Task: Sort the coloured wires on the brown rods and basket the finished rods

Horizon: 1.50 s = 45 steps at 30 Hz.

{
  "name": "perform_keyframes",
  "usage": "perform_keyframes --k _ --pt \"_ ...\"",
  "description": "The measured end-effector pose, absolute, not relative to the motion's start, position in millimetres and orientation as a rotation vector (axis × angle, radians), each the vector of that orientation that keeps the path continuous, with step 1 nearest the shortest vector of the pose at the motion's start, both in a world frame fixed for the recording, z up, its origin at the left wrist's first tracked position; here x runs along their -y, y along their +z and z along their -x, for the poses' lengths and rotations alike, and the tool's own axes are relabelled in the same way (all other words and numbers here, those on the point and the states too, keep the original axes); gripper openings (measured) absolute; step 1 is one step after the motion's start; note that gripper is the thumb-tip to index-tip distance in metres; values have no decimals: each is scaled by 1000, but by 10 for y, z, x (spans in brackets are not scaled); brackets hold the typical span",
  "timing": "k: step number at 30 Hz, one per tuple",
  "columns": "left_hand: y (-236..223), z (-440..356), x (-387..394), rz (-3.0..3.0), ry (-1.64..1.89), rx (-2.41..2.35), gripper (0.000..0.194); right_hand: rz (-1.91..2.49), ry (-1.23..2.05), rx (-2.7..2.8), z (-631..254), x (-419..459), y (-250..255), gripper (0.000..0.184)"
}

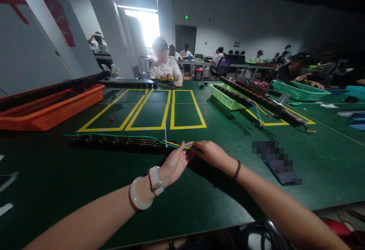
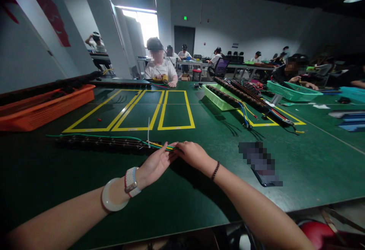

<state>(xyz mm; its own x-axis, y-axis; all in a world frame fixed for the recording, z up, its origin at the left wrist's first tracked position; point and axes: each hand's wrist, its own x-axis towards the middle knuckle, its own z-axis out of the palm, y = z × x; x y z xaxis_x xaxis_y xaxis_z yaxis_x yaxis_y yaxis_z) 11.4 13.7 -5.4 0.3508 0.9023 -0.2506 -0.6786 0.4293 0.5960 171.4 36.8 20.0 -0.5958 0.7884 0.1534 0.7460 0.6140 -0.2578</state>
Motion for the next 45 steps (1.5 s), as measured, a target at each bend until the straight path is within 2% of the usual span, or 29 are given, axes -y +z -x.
perform_keyframes --k 7,13,20,26,28,33,39,45 --pt "-109 -119 -172 -508 1093 -524 28 1326 -125 2766 -1678 -305 178 30" --pt "-82 -130 -160 -535 1118 -568 18 1270 -146 2699 -1761 -312 299 28" --pt "-47 -115 -140 -473 1068 -579 17 1132 -161 2451 -2034 -244 396 35" --pt "-60 -107 -157 -518 1079 -596 19 1217 -251 2641 -2199 8 224 44" --pt "-67 -107 -163 -515 1075 -605 16 1284 -266 2682 -2187 69 130 40" --pt "-53 -105 -161 -519 1085 -578 16 1495 -427 2650 -2058 135 -44 11" --pt "-34 -101 -161 -503 1101 -593 18 1652 -577 2600 -1902 240 -111 21" --pt "-54 -99 -192 -449 1133 -562 21 1479 -541 2640 -1814 442 -181 23"
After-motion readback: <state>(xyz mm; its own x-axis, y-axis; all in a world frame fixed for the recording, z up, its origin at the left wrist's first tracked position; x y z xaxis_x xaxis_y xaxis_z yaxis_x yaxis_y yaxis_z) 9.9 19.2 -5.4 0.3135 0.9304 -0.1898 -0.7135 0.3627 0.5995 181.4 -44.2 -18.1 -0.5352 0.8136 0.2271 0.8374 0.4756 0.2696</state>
